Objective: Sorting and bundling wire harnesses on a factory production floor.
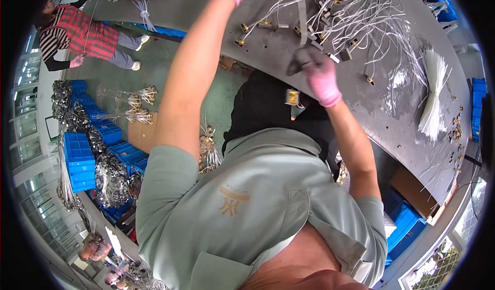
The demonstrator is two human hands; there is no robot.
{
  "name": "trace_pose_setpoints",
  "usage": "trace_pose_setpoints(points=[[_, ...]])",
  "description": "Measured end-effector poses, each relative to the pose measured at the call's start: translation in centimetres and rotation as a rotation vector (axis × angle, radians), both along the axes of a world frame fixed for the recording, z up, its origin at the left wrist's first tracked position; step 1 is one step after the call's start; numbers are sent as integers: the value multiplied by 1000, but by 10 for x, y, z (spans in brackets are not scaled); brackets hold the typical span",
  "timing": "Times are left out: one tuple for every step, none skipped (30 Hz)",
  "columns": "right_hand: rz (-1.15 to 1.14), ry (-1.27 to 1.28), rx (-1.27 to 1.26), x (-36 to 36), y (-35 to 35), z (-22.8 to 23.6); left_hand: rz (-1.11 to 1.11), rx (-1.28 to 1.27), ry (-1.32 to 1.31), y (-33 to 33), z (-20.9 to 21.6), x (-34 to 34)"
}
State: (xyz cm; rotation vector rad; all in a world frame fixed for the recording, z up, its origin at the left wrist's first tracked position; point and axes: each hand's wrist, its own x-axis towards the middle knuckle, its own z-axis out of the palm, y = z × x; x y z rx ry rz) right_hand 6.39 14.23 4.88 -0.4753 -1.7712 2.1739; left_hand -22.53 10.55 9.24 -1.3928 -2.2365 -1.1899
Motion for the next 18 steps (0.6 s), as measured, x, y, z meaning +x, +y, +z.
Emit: trace_pose_setpoints(points=[[-176,-17,29,10,19,-3,18,-146,109,-2,-10,41],[-269,-80,109,13,33,7,-94,-508,-275,-14,-15,42],[-337,-112,202,13,46,2,-75,-644,-316,-35,-51,37],[-361,-65,146,15,56,-3,63,-836,-208,-45,-79,41],[-383,-115,235,20,67,-5,118,-938,-192,-54,-98,43],[-411,-168,324,27,80,-9,87,-938,-147,-63,-108,41],[-477,-166,303,41,103,-27,123,-900,-306,-56,-94,50],[-518,-153,276,46,116,-41,126,-898,-298,-56,-91,42],[-549,-168,274,47,103,-8,159,-930,-288,-62,-92,32],[-550,-134,322,56,125,-22,166,-956,-264,-55,-83,30],[-572,-108,231,72,140,-35,174,-938,-247,-48,-74,29],[-582,-80,134,77,140,-25,172,-938,-240,-44,-64,28],[-613,-117,133,83,142,-18,178,-917,-211,-38,-55,32],[-625,-118,133,86,145,-18,183,-895,-181,-31,-45,35],[-659,-157,177,92,152,-18,159,-860,-209,-17,-22,53],[-681,-187,222,94,158,-15,155,-852,-201,-5,-21,61],[-676,-179,212,98,170,-24,120,-819,-309,8,-23,68],[-684,-173,217,99,178,-32,82,-787,-418,22,-26,77]])
